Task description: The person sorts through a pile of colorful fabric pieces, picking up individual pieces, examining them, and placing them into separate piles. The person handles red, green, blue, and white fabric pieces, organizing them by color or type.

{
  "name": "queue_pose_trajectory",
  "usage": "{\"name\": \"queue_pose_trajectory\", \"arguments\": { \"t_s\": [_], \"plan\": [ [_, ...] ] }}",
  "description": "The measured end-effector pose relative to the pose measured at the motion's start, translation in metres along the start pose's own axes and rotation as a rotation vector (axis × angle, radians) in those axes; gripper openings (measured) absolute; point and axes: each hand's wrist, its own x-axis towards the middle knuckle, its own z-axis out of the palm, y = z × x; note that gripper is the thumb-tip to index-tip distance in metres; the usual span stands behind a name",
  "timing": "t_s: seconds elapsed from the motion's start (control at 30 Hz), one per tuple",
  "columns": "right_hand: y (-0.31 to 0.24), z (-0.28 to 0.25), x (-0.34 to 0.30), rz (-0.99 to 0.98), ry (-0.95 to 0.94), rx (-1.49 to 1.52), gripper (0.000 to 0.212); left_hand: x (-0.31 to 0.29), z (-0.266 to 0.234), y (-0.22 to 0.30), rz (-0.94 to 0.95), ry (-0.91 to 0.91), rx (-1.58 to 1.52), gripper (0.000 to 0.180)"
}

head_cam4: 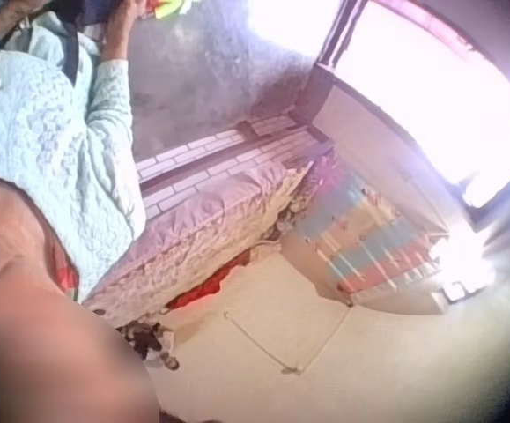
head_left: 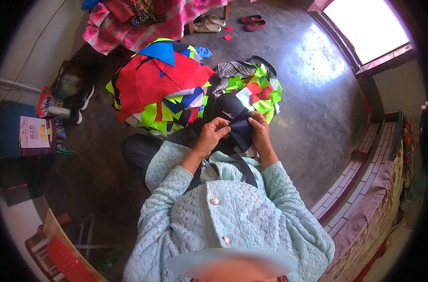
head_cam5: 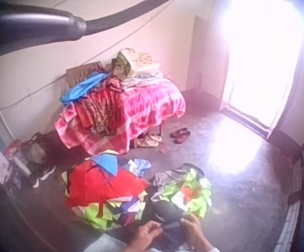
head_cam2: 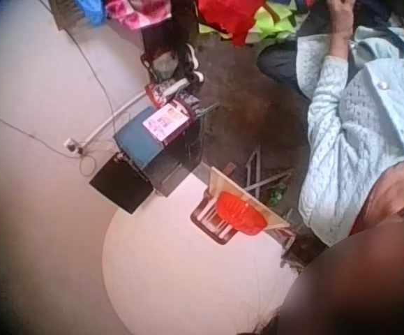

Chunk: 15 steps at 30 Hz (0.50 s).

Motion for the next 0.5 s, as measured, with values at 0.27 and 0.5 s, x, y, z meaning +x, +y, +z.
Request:
{"name": "queue_pose_trajectory", "arguments": {
  "t_s": [0.27, 0.5],
  "plan": [
    [-0.019, 0.009, -0.019, -0.025, -0.21, -0.177, 0.027, 0.006, -0.015, -0.008, -0.075, 0.059, -0.014, 0.019],
    [-0.023, 0.031, -0.046, -0.545, -0.203, -0.803, 0.016, 0.001, -0.011, -0.019, -0.038, 0.187, 0.064, 0.035]
  ]
}}
